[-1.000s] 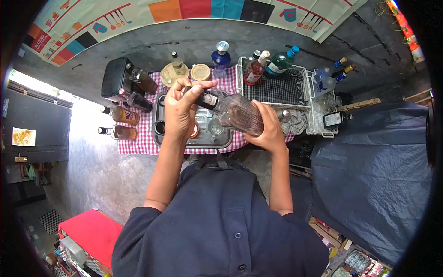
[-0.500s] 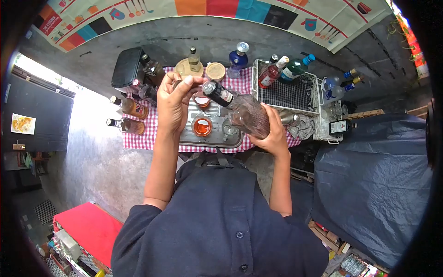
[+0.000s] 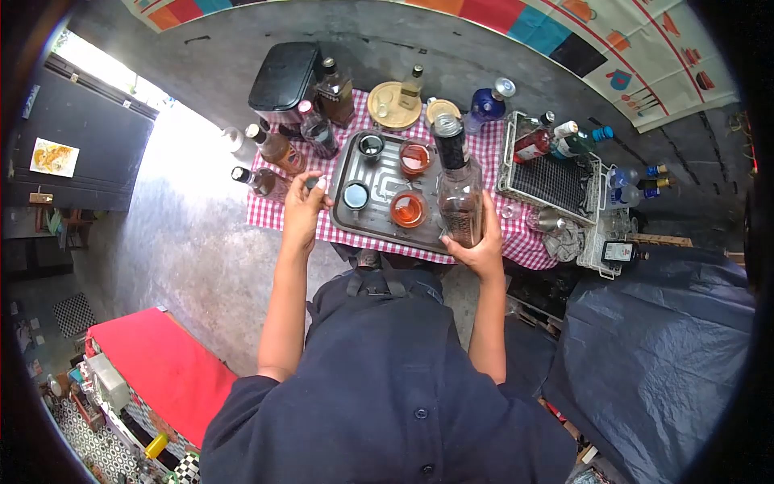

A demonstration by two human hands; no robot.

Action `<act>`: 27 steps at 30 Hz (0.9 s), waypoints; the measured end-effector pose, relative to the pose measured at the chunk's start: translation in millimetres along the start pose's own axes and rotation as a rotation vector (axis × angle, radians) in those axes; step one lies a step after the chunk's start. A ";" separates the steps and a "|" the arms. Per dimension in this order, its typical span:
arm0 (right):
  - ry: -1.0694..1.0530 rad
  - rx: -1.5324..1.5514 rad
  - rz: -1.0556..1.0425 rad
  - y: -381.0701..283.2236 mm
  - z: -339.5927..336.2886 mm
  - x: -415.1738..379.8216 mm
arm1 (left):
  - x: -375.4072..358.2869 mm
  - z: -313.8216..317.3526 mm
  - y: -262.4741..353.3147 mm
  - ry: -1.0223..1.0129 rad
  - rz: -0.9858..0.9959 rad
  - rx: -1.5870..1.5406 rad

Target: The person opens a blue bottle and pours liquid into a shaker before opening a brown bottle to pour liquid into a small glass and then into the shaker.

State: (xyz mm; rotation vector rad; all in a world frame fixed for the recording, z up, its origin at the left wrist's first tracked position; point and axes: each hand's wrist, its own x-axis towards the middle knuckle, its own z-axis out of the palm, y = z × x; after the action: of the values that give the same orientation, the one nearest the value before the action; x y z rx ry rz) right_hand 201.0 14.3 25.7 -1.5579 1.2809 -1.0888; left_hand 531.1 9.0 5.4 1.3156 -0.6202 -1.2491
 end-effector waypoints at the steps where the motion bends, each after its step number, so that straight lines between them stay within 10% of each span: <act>1: -0.003 0.005 0.008 -1.3 4.9 -0.7 | 2.0 -9.6 -8.8 0.001 -0.050 -0.038; 27: -0.035 -0.049 0.078 -10.4 32.2 -2.4 | 10.9 -21.7 -19.5 -0.200 -0.138 -0.188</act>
State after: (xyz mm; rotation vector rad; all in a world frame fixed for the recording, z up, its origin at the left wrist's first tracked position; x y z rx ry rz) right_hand 234.4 20.4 26.1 -1.5436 1.3424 -0.9840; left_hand 547.7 10.8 -20.9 1.1003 -0.5439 -1.5266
